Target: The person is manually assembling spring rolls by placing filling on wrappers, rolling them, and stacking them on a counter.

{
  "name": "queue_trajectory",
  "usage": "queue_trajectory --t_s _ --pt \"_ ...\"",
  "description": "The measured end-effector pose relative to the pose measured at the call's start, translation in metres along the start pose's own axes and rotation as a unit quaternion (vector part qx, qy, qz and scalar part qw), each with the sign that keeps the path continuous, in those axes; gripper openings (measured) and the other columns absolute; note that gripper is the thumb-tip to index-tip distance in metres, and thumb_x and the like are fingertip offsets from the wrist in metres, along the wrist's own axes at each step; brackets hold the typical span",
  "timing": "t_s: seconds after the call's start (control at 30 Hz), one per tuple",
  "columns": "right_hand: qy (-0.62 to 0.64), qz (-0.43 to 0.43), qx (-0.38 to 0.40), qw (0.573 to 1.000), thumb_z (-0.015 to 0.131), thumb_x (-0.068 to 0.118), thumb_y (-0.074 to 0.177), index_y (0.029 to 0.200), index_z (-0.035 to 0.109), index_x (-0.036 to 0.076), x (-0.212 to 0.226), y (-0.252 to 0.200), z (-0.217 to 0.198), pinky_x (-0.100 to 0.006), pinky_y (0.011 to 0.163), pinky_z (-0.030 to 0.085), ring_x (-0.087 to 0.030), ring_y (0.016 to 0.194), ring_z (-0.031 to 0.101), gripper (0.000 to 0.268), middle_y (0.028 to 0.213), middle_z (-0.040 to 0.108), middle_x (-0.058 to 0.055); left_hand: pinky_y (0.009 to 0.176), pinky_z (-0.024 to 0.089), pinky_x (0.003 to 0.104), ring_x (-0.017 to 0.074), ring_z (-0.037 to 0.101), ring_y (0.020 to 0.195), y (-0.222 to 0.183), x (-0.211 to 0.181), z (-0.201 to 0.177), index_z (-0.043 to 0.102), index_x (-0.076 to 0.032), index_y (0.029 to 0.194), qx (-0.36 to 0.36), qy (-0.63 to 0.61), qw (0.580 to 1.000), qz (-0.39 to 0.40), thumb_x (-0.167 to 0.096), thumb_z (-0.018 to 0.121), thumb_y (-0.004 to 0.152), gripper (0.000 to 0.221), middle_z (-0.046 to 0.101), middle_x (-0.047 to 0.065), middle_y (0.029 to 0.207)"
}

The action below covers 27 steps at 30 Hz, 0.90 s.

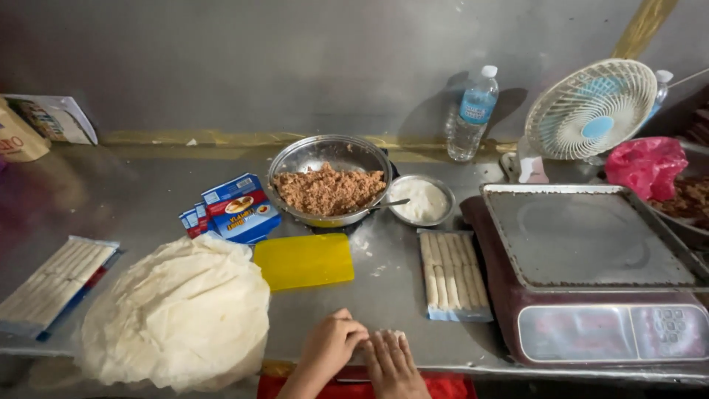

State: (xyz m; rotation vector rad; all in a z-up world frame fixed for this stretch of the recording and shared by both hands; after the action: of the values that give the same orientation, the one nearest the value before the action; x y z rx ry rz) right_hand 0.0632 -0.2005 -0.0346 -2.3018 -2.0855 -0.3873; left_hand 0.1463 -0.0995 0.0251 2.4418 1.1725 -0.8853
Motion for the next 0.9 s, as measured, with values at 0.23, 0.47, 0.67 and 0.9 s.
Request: queue_trajectory --t_s 0.23,0.47,0.67,0.9 --pt "-0.201 -0.152 -0.168 0.953 0.038 0.044 0.099 0.155 0.024 -0.008 0.035 0.043 -0.012 -0.060 0.124 0.017 -0.050 0.150 0.022 0.077 0.161 0.023 -0.034 0.073 0.058 0.038 0.0280 0.077 0.081 0.019 0.053 -0.017 0.076 -0.024 0.109 -0.233 -0.052 0.970 -0.045 -0.033 0.049 0.103 0.029 0.069 0.002 0.114" --pt "-0.048 -0.145 -0.008 0.988 0.038 0.031 0.106 0.153 0.034 -0.001 0.017 0.075 -0.008 -0.057 0.123 0.009 -0.041 0.155 0.011 0.057 0.166 0.019 -0.024 0.088 0.057 0.035 0.0240 0.073 0.101 -0.010 0.042 -0.055 0.074 -0.010 0.108 -0.380 -0.146 0.913 0.010 -0.017 0.056 0.099 0.021 0.078 0.008 0.108" --pt "0.160 -0.185 -0.164 0.956 0.069 0.013 0.090 0.127 0.058 0.000 -0.006 -0.016 -0.057 -0.045 0.091 0.048 -0.037 0.106 0.060 0.040 0.127 0.060 -0.017 0.078 0.053 0.036 0.0244 0.070 0.086 0.023 0.022 -0.010 0.071 -0.018 0.113 -0.369 -0.078 0.923 0.081 -0.033 0.052 0.101 0.026 0.072 0.005 0.100" --pt "0.779 0.223 -0.056 0.584 0.050 0.023 0.102 0.127 0.062 0.004 -0.164 -0.056 0.034 -0.031 0.046 0.040 -0.021 0.052 0.051 0.033 0.077 0.060 -0.012 0.076 0.050 0.050 0.0375 0.058 0.101 0.056 -0.119 0.054 0.052 -0.011 0.121 -0.101 0.027 0.985 0.141 -0.031 0.073 0.091 0.042 0.058 0.014 0.112"
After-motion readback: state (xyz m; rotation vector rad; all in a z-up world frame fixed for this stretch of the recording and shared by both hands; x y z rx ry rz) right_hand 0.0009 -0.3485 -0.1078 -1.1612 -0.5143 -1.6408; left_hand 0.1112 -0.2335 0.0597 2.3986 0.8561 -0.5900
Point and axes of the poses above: each hand's wrist, its own y-axis towards the middle knuckle, its own z-axis out of the palm, x = y × z, the point moved 10 cm from there along y, towards the middle knuckle
